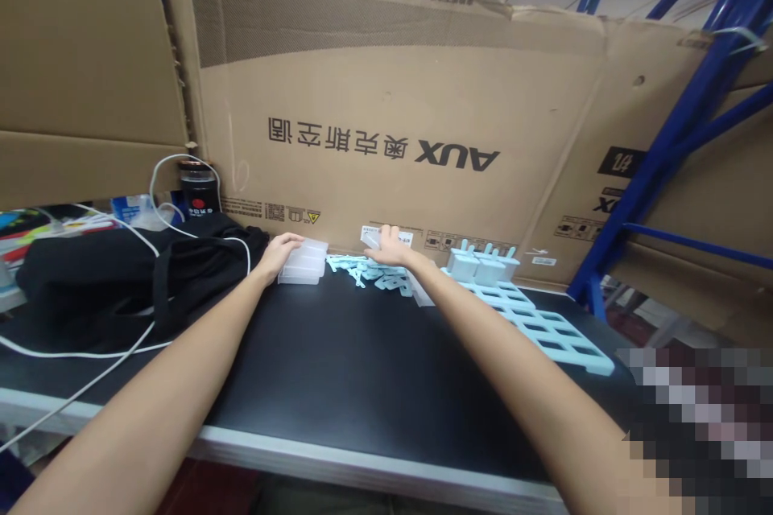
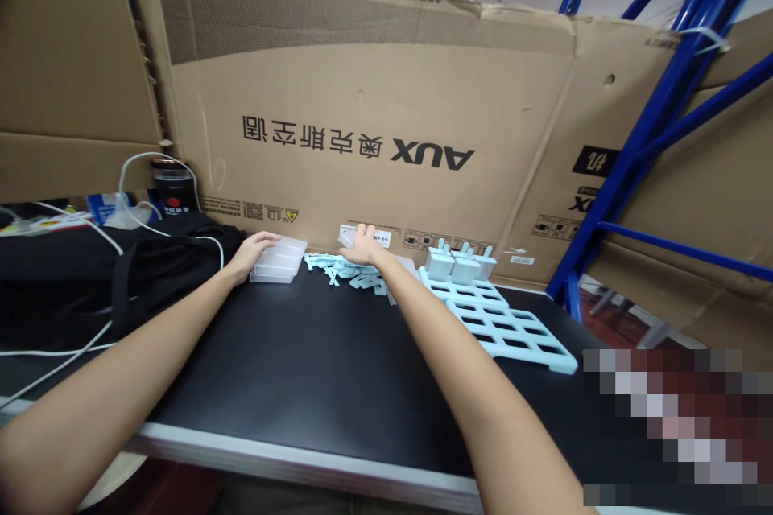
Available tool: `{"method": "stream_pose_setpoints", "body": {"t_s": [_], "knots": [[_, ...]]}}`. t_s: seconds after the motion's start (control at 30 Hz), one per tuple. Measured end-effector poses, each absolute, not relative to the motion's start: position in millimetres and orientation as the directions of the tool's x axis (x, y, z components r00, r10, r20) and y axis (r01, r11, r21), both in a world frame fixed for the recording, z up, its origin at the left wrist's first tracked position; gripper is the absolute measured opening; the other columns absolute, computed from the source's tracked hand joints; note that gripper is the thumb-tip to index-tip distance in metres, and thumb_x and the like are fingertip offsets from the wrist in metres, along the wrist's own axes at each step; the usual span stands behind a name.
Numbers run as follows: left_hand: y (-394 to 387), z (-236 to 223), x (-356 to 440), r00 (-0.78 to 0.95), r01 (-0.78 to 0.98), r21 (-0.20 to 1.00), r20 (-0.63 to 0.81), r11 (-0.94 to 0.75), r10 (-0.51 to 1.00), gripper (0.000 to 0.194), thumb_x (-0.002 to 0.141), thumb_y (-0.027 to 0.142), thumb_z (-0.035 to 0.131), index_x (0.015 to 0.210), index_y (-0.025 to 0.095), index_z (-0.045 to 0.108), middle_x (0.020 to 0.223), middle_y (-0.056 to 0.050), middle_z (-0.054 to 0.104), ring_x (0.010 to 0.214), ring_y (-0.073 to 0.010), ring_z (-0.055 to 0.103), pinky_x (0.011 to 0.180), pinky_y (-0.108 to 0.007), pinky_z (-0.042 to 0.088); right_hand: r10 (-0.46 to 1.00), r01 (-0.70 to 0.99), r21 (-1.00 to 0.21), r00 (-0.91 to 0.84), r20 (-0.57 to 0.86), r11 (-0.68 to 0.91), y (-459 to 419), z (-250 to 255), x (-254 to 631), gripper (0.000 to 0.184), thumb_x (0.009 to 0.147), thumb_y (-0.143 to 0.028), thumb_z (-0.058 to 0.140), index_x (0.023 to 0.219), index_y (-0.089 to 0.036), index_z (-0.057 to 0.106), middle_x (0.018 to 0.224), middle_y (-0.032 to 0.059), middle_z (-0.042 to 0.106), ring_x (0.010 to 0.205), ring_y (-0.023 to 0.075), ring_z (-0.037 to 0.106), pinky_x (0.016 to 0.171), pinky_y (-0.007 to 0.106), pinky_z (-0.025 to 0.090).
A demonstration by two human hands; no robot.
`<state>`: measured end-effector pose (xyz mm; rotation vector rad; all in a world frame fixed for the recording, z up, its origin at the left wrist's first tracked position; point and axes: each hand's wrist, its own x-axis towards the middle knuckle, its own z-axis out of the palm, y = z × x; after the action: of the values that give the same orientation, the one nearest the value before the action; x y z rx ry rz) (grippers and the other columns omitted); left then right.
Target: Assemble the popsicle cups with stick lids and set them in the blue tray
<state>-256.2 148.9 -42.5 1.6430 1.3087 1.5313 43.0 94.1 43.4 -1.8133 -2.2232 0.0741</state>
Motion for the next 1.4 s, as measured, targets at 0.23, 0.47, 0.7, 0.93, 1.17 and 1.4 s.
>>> {"method": "stream_pose_setpoints", "body": {"t_s": [0.23,0.47,0.7,0.93,1.17,1.4], "knots": [[164.2,-54.6,-262.8,-0.212,0.318,0.897,0.383,-0.307,0.899,0.037,0.069,0.027,0.056,0.104,0.020,0.067,0.113,-0.008,0.068,0.107,-0.0251,0.060,0.093,-0.035,0.044,0.875,0.886,-0.096,-0.423,0.236,0.454,103.2,42.1,-22.7,0.060,0.084,-0.048,0.052,0.131,-0.015,0.034,0.135,0.0191,0.045,0.122,0.0314,0.049,0.099,0.042,0.042],[169.2,-56.6,-264.3,-0.208,0.335,0.902,0.353,-0.272,0.912,0.035,0.067,0.024,0.056,0.099,0.018,0.070,0.100,-0.005,0.071,0.090,-0.0212,0.062,0.080,-0.030,0.046,0.775,0.864,0.129,-0.495,0.392,0.487,102.8,76.7,10.6,0.045,0.080,-0.041,0.061,0.116,-0.017,0.048,0.120,0.0151,0.059,0.115,0.0332,0.048,0.090,0.046,0.043],[163.7,-53.6,-261.4,-0.235,0.322,0.912,0.335,-0.252,0.912,0.034,0.067,0.023,0.056,0.096,0.018,0.071,0.096,-0.005,0.072,0.086,-0.0202,0.061,0.075,-0.028,0.044,0.905,0.935,0.132,-0.353,0.237,0.330,85.0,104.0,147.7,0.044,0.076,-0.045,0.068,0.108,-0.018,0.056,0.106,0.0113,0.064,0.104,0.0268,0.055,0.080,0.033,0.045],[162.6,-54.1,-262.3,-0.229,0.344,0.903,0.346,-0.257,0.910,0.032,0.068,0.025,0.055,0.094,0.018,0.071,0.100,-0.006,0.071,0.093,-0.0224,0.061,0.079,-0.029,0.044,0.919,0.928,0.138,-0.364,0.150,0.345,86.6,64.4,162.7,0.045,0.077,-0.040,0.067,0.116,-0.019,0.058,0.113,0.0115,0.064,0.103,0.0248,0.059,0.081,0.032,0.045],[167.3,-56.6,-265.0,-0.228,0.349,0.905,0.335,-0.245,0.914,0.032,0.067,0.026,0.056,0.095,0.018,0.071,0.098,-0.005,0.072,0.089,-0.0214,0.061,0.076,-0.028,0.045,0.866,0.911,0.168,-0.412,0.283,0.378,73.8,62.9,175.8,0.029,0.086,-0.024,0.047,0.109,-0.018,0.064,0.118,0.0114,0.062,0.113,0.0245,0.053,0.098,0.035,0.040],[162.6,-52.6,-262.3,-0.249,0.315,0.921,0.311,-0.227,0.917,0.036,0.067,0.028,0.056,0.098,0.017,0.071,0.093,-0.005,0.072,0.079,-0.0194,0.060,0.068,-0.026,0.045,0.666,0.963,-0.249,0.253,0.702,-0.103,16.8,46.5,264.3,0.050,0.080,-0.034,0.053,0.122,-0.007,0.050,0.118,0.0209,0.055,0.118,0.0297,0.049,0.099,0.038,0.041]]}}
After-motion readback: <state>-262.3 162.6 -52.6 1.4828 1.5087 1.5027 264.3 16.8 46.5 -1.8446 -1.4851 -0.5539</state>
